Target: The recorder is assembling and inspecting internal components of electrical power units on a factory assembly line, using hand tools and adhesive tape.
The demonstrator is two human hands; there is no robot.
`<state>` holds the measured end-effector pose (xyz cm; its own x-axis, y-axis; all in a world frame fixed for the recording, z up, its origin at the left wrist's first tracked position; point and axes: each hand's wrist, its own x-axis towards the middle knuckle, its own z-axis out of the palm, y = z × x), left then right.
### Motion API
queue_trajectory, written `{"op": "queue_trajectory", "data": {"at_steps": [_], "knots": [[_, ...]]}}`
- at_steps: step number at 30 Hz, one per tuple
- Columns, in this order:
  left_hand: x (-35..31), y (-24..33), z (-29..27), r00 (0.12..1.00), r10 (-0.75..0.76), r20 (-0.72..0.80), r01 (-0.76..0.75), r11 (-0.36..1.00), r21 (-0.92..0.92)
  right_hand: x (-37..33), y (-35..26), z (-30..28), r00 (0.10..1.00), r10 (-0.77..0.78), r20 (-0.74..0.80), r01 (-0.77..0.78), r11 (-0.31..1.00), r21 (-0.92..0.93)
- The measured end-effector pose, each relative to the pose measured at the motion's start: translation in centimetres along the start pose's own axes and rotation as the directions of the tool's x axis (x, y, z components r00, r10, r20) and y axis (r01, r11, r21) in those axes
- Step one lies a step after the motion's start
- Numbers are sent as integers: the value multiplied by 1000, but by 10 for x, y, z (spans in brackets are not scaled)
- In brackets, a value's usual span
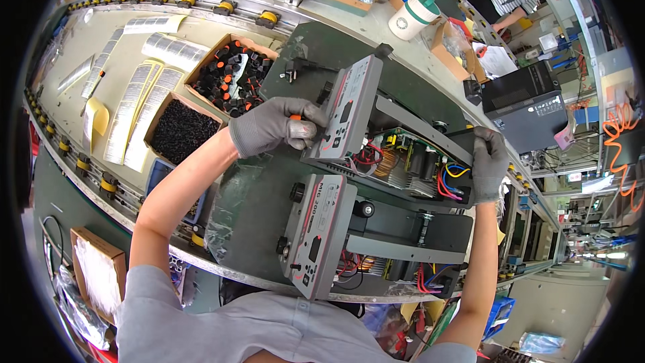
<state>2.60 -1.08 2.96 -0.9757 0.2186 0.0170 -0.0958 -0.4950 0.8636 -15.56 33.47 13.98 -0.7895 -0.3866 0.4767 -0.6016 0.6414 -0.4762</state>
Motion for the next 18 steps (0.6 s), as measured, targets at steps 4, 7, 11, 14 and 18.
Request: {"op": "queue_trajectory", "data": {"at_steps": [4,7,11,14,18], "knots": [[2,2,-2,998,-22,-58,24,1000,19,1,8,-2,1000,29,9,-29,999,25],[1,0,-6,996,-53,-76,43,991,-126,0,4,-1,999,48,9,-49,998,28],[2,1,-2,999,-39,-35,34,991,-133,1,7,-1,998,53,14,-53,998,26],[-1,7,3,998,-37,-50,32,996,-84,1,11,-1,998,64,12,-65,997,43],[-3,11,8,993,-48,-111,49,999,7,1,9,-1,997,78,5,-79,995,58]]}}
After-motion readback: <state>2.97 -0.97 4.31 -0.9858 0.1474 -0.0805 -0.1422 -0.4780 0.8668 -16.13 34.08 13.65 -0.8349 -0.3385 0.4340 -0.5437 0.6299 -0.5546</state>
